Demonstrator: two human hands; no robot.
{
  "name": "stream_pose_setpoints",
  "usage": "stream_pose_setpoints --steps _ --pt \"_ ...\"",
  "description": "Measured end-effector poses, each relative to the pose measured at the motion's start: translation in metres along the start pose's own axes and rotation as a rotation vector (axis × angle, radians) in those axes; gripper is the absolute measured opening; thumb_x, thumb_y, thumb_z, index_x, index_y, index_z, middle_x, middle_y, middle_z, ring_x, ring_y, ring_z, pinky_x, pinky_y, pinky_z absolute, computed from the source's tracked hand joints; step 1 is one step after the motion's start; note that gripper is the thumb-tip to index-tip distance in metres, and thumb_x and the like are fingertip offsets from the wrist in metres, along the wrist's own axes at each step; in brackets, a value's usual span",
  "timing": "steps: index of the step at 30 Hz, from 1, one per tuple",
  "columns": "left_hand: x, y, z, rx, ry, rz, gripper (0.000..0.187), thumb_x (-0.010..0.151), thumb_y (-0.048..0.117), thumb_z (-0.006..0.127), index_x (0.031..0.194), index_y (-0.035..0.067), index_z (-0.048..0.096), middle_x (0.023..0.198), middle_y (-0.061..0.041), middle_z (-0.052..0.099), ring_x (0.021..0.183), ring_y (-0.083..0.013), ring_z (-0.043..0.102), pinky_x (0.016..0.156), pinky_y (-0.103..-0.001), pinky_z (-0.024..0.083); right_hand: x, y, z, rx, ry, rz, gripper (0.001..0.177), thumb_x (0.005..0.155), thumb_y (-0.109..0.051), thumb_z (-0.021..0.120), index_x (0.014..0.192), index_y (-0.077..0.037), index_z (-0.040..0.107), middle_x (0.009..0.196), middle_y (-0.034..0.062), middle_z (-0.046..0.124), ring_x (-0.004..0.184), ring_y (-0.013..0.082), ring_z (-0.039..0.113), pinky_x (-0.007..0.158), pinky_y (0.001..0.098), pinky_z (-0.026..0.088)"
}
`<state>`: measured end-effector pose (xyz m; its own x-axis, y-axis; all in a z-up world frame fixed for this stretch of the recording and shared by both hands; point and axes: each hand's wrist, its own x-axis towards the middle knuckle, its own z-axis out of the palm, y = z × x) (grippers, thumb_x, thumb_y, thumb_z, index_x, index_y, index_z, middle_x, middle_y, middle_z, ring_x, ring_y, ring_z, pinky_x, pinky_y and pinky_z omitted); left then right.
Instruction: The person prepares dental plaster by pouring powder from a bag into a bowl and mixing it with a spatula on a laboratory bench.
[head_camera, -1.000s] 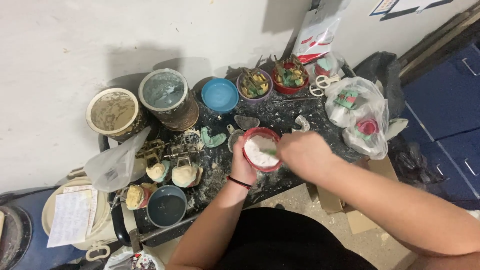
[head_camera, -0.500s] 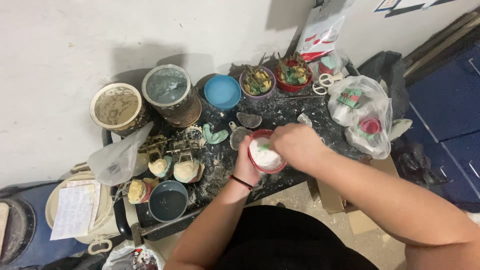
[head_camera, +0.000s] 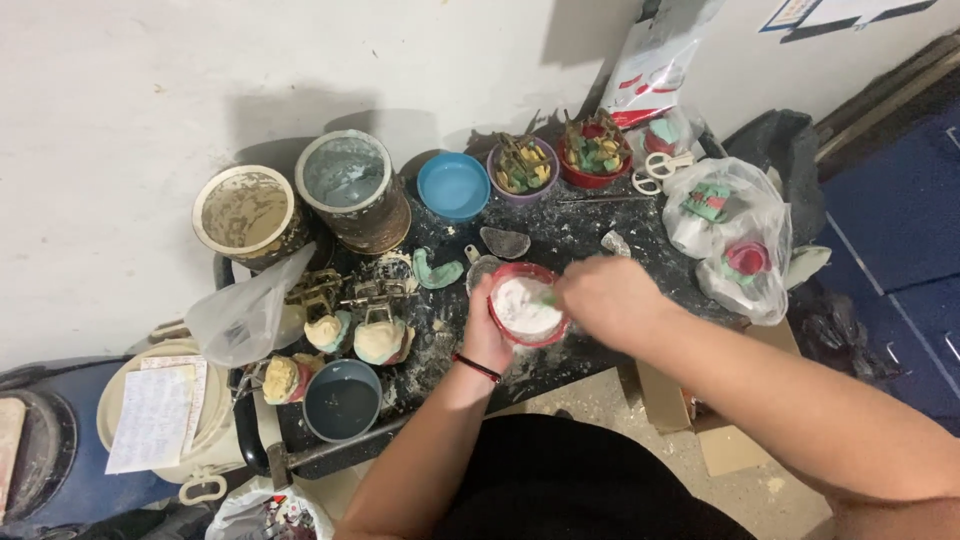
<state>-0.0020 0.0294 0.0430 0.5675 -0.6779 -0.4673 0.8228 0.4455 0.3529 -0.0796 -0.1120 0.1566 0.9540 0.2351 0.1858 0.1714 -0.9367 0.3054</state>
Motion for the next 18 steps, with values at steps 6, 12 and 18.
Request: stream_pose_setpoints --steps 6,12,18 --pt "0.008 -0.006 -0.01 0.064 0.001 -0.014 0.062 0.091 0.064 0.067 0.122 0.011 0.075 0.118 -0.015 0.077 0.107 -0.0295 0.075 0.098 -0.045 0.062 0.013 -0.007 0.001 0.001 0.031 -0.051 0.015 0.074 -0.012 0.073 0.064 -0.019 0.065 0.058 -0.0033 0.058 0.052 0.017 0.062 0.045 0.0312 0.05" --pt "0.012 0.002 -0.017 0.075 0.031 0.025 0.069 0.088 0.067 0.066 0.127 0.011 0.074 0.122 -0.015 0.076 0.112 -0.0289 0.073 0.1 -0.045 0.06 0.002 -0.005 -0.011 -0.008 -0.053 -0.037 0.023 0.079 -0.01 0.074 0.059 -0.021 0.068 0.056 -0.0048 0.063 0.052 0.0143 0.063 0.048 0.0278 0.05" --pt "-0.003 0.0 0.001 0.061 0.05 -0.014 0.063 0.092 0.064 0.066 0.126 0.012 0.074 0.122 -0.013 0.076 0.112 -0.028 0.073 0.101 -0.044 0.059 0.015 0.0 0.003 -0.008 0.033 -0.086 0.017 0.078 -0.009 0.075 0.066 -0.018 0.069 0.058 -0.0029 0.062 0.052 0.0148 0.062 0.047 0.0281 0.05"
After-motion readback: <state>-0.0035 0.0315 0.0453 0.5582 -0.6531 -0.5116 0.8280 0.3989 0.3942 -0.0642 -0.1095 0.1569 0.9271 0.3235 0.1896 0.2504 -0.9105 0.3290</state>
